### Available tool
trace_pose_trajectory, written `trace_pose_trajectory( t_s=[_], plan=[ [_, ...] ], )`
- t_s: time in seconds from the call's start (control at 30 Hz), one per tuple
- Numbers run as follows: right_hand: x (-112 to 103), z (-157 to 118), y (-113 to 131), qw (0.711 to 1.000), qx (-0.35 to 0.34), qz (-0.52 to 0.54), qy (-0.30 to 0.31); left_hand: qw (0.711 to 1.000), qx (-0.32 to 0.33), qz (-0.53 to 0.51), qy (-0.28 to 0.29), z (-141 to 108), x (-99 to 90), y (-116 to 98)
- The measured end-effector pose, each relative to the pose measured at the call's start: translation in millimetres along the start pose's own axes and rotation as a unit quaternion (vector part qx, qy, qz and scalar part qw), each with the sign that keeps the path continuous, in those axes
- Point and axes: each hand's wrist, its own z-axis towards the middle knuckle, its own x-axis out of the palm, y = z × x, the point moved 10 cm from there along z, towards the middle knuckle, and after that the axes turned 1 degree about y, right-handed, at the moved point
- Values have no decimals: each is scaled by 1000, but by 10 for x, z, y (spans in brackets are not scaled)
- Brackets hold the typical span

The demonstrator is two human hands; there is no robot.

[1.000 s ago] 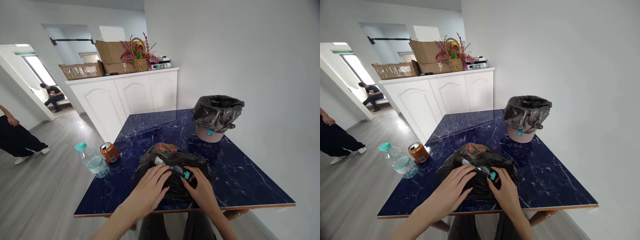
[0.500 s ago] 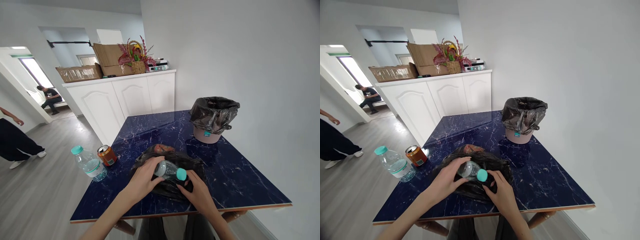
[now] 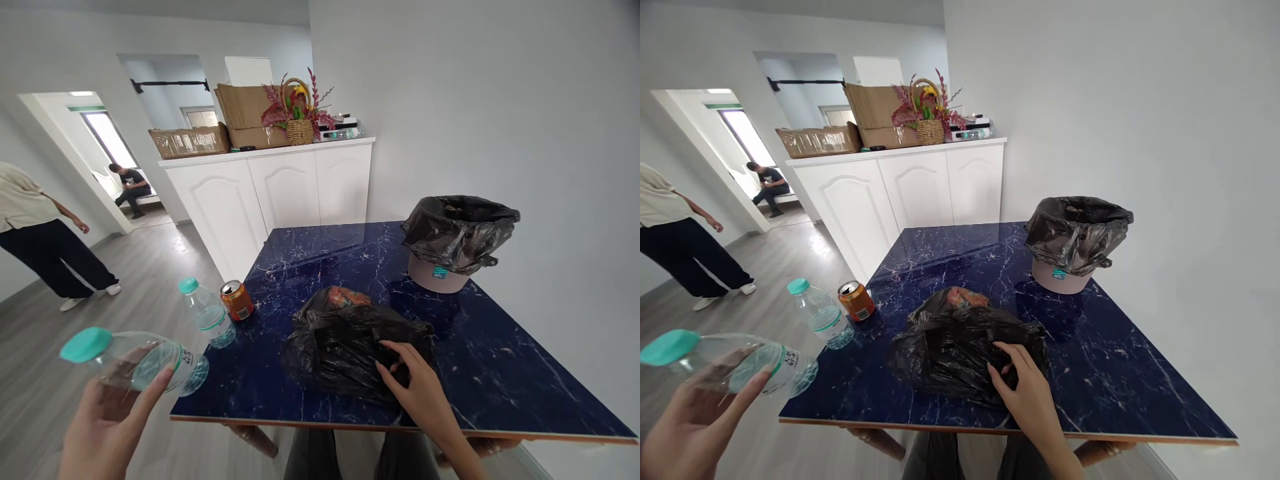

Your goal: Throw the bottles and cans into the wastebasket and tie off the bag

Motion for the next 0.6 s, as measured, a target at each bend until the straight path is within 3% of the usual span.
trace_pose_trajectory(
  t_s=[0.1,0.23,0.3,0.47,0.6],
  plan=[
    [-155,-39,125,998,-8,-26,-63,995,-89,-36,33,23,84,343],
    [-386,-145,430,977,-71,-99,-172,993,-90,-62,44,84,230,599],
    [-320,-138,544,980,-101,-102,-142,992,-90,-75,40,121,300,708],
    [151,-13,700,987,-131,-74,52,994,-63,-74,42,228,463,775],
    [376,128,835,977,-167,-106,83,995,-51,-77,36,288,566,754]
  ],
)
